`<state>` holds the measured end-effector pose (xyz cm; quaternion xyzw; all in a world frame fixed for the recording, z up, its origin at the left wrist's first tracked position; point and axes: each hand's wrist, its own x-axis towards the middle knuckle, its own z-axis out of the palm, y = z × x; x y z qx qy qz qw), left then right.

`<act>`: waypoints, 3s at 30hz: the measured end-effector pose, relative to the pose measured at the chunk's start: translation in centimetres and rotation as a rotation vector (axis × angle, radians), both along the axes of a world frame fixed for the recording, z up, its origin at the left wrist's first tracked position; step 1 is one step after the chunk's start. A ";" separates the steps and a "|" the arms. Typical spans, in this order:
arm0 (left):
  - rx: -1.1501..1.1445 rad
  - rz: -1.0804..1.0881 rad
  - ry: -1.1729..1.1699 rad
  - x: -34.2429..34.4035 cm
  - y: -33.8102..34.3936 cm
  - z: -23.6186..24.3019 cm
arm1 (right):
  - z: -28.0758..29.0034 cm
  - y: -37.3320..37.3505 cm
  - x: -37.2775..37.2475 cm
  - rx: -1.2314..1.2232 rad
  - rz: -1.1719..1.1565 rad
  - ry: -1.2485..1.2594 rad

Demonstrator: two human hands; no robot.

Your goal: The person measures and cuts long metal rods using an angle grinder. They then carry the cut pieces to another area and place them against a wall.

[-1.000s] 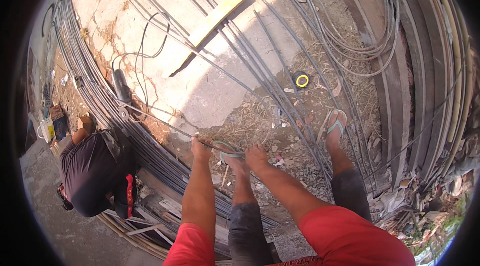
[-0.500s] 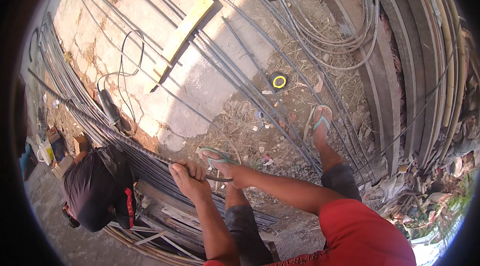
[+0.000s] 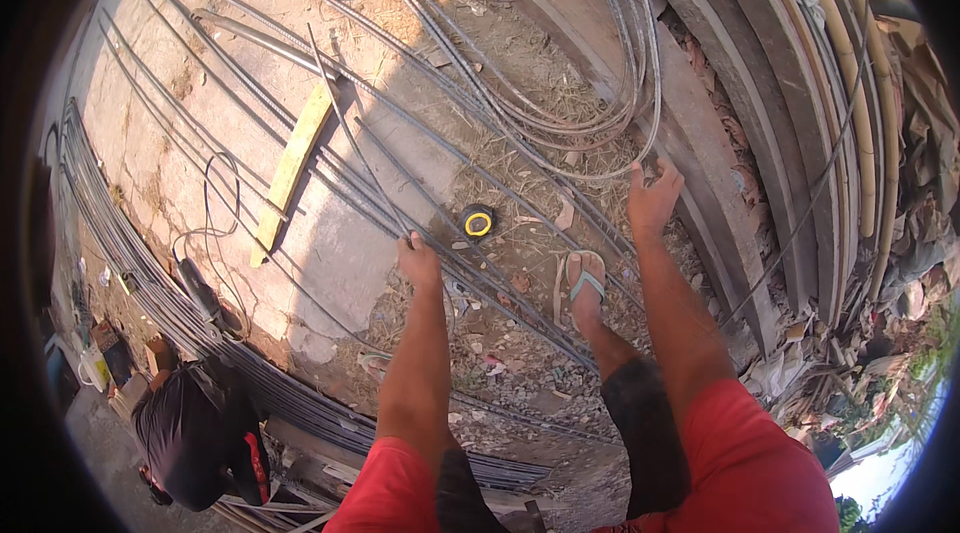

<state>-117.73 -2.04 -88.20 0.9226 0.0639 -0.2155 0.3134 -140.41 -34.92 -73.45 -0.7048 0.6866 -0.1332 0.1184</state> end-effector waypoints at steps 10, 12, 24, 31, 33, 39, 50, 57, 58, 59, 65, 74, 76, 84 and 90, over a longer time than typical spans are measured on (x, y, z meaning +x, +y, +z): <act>0.047 -0.266 0.026 -8.5 4.7 13.1 | 1.8 -9.4 9.3 0.442 0.003 0.227; 0.012 -0.354 0.193 -11.5 7.6 16.0 | 2.7 -9.9 7.0 0.317 0.061 0.249; -0.168 -0.278 0.687 -13.9 14.7 31.9 | 38.0 4.0 16.0 0.454 0.684 -0.688; -0.768 0.112 0.735 0.3 -1.5 46.3 | 61.9 3.6 21.4 0.592 0.487 -0.943; -1.008 0.271 0.763 6.3 -4.9 51.0 | 64.9 6.5 21.1 0.790 0.313 -1.090; -1.444 0.360 1.022 14.5 -8.5 59.4 | 68.9 14.7 8.9 0.866 0.149 -1.054; -0.915 0.415 0.484 11.6 -6.7 62.7 | 59.1 13.0 3.5 0.621 -0.342 -0.756; -0.835 0.320 0.246 7.7 0.8 59.1 | 53.4 19.1 -0.2 0.692 -0.329 -0.739; -0.785 0.335 0.243 8.0 1.5 59.0 | 53.5 19.7 1.0 0.728 -0.350 -0.736; -0.723 0.359 0.222 8.1 2.4 58.2 | 52.7 20.0 1.7 0.716 -0.298 -0.740; -0.652 0.440 0.224 11.9 9.5 52.2 | 39.6 24.3 0.9 0.716 -0.148 -0.721; -0.476 0.518 0.215 11.8 20.0 36.7 | 20.3 33.1 2.8 0.580 -0.035 -0.487; -0.530 0.544 0.179 11.5 21.4 34.5 | 20.3 33.7 3.7 0.764 -0.046 -0.432; -0.530 0.570 0.212 8.5 20.8 23.6 | 8.8 34.5 2.7 0.633 -0.042 -0.280; -0.363 0.549 0.073 8.9 22.1 10.3 | -0.8 36.3 3.2 0.601 0.018 -0.247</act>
